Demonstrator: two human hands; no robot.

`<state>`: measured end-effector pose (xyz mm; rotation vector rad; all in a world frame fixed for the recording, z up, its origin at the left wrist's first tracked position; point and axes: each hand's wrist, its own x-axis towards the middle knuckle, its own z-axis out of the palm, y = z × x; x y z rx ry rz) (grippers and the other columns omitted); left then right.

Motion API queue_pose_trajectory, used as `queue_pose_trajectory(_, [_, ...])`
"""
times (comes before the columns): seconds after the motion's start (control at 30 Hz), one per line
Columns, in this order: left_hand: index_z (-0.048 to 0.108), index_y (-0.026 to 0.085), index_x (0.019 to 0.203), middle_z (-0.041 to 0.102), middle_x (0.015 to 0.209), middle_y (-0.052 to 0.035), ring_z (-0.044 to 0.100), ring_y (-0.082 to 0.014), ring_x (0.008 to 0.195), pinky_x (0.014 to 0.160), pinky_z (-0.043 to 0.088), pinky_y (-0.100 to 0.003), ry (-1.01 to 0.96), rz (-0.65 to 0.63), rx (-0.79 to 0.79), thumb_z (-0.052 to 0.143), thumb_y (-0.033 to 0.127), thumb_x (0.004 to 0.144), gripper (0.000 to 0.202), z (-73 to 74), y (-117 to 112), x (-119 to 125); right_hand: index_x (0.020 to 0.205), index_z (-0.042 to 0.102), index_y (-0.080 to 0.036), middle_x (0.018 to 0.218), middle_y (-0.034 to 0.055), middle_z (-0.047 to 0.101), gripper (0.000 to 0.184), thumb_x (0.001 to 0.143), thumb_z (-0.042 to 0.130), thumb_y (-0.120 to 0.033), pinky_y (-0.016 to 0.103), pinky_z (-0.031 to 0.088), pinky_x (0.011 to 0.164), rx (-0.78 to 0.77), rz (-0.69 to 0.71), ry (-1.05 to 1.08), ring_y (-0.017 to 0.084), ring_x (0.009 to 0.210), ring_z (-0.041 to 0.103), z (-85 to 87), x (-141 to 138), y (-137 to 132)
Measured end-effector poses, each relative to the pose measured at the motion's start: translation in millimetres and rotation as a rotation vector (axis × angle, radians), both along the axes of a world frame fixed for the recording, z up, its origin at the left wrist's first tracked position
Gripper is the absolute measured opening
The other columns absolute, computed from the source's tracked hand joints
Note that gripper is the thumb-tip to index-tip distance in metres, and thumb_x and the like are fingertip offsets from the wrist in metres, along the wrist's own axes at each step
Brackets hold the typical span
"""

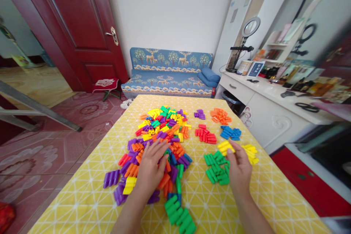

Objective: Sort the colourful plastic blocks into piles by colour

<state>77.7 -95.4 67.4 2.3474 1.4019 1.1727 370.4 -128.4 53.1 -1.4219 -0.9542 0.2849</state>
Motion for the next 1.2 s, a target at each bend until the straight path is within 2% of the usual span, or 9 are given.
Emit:
queue_pose_trajectory(0.1, [0.064, 0.026, 0.124, 0.064, 0.129, -0.007, 0.053, -0.0295, 0.127, 0.11, 0.038, -0.06, -0.029, 0.103, -0.034, 0.057, 0.031, 0.089, 0.036, -12.4, 10, -14, 0.118, 0.06, -0.014, 0.1, 0.0096, 0.064, 0.05, 0.081, 0.059, -0.048, 0.03, 0.048, 0.07, 0.059, -0.317, -0.071, 0.018, 0.08, 0.059, -12.6, 63, 7])
queue_pose_trajectory(0.2, [0.067, 0.024, 0.119, 0.065, 0.127, -0.0084, 0.057, -0.0287, 0.122, 0.106, 0.045, -0.055, -0.048, 0.124, -0.062, 0.058, 0.034, 0.088, 0.034, -20.6, 14, -18, 0.111, 0.064, -0.011, 0.092, 0.0088, 0.064, 0.051, 0.078, 0.06, -0.05, 0.03, 0.047, 0.067, -0.011, -0.396, -0.084, 0.017, 0.072, 0.056, -31.2, 98, 9])
queue_pose_trajectory(0.37, [0.069, 0.025, 0.117, 0.065, 0.127, -0.0087, 0.059, -0.0276, 0.118, 0.102, 0.049, -0.051, -0.046, 0.145, -0.068, 0.057, 0.033, 0.088, 0.032, -23.2, 14, -16, 0.11, 0.066, -0.009, 0.087, 0.0093, 0.065, 0.054, 0.076, 0.061, -0.051, 0.034, 0.049, 0.069, -0.073, -0.351, -0.077, 0.018, 0.07, 0.057, -46.7, 102, 12])
queue_pose_trajectory(0.67, [0.068, 0.025, 0.118, 0.064, 0.128, -0.0082, 0.058, -0.0262, 0.119, 0.103, 0.048, -0.049, -0.041, 0.145, -0.09, 0.055, 0.033, 0.089, 0.032, -26.7, 16, -17, 0.1, 0.071, -0.008, 0.099, 0.0128, 0.06, 0.044, 0.076, 0.059, -0.043, 0.037, 0.049, 0.071, -0.078, -0.434, -0.307, 0.018, 0.067, 0.056, -41.3, 102, 11])
queue_pose_trajectory(0.77, [0.067, 0.026, 0.12, 0.063, 0.129, -0.0073, 0.057, -0.0257, 0.12, 0.104, 0.047, -0.048, -0.033, 0.14, -0.11, 0.054, 0.033, 0.09, 0.033, -26.6, 16, -17, 0.1, 0.069, -0.013, 0.104, 0.0114, 0.061, 0.036, 0.081, 0.059, -0.042, 0.034, 0.049, 0.067, 0.019, -0.294, -0.326, 0.017, 0.07, 0.057, -32.2, 74, 7])
queue_pose_trajectory(0.87, [0.067, 0.027, 0.12, 0.063, 0.129, -0.0067, 0.057, -0.0255, 0.12, 0.104, 0.047, -0.047, -0.032, 0.137, -0.116, 0.053, 0.033, 0.09, 0.033, -26.1, 16, -16, 0.096, 0.069, -0.018, 0.1, 0.008, 0.064, 0.024, 0.086, 0.058, -0.037, 0.031, 0.049, 0.072, 0.037, 0.07, -0.347, 0.018, 0.082, 0.06, -15.0, 26, 0])
queue_pose_trajectory(1.0, [0.066, 0.028, 0.121, 0.063, 0.128, -0.0065, 0.058, -0.0253, 0.119, 0.103, 0.047, -0.046, -0.038, 0.127, -0.099, 0.053, 0.034, 0.09, 0.034, -26.0, 16, -17, 0.088, 0.067, -0.022, 0.083, 0.0014, 0.066, 0.015, 0.085, 0.061, -0.036, 0.026, 0.046, 0.062, -0.291, 0.681, -0.445, 0.015, 0.068, 0.06, 15.0, -44, -21])
queue_pose_trajectory(1.1, [0.066, 0.028, 0.121, 0.063, 0.128, -0.0067, 0.057, -0.0257, 0.12, 0.103, 0.047, -0.047, -0.038, 0.125, -0.101, 0.053, 0.034, 0.09, 0.034, -25.7, 16, -18, 0.083, 0.064, -0.022, 0.079, -0.0006, 0.066, 0.032, 0.064, 0.08, -0.043, 0.027, 0.042, 0.059, -0.578, 0.753, -0.688, 0.018, 0.066, 0.06, 29.0, -80, -44])
queue_pose_trajectory(1.2, [0.066, 0.027, 0.122, 0.063, 0.129, -0.007, 0.057, -0.0258, 0.12, 0.103, 0.047, -0.048, -0.04, 0.129, -0.126, 0.054, 0.034, 0.09, 0.034, -25.3, 16, -18, 0.09, 0.063, -0.021, 0.085, 0.0032, 0.067, 0.056, 0.045, 0.089, -0.041, 0.029, 0.044, 0.061, -0.773, 0.757, -0.921, 0.025, 0.073, 0.064, 25.6, -100, -62])
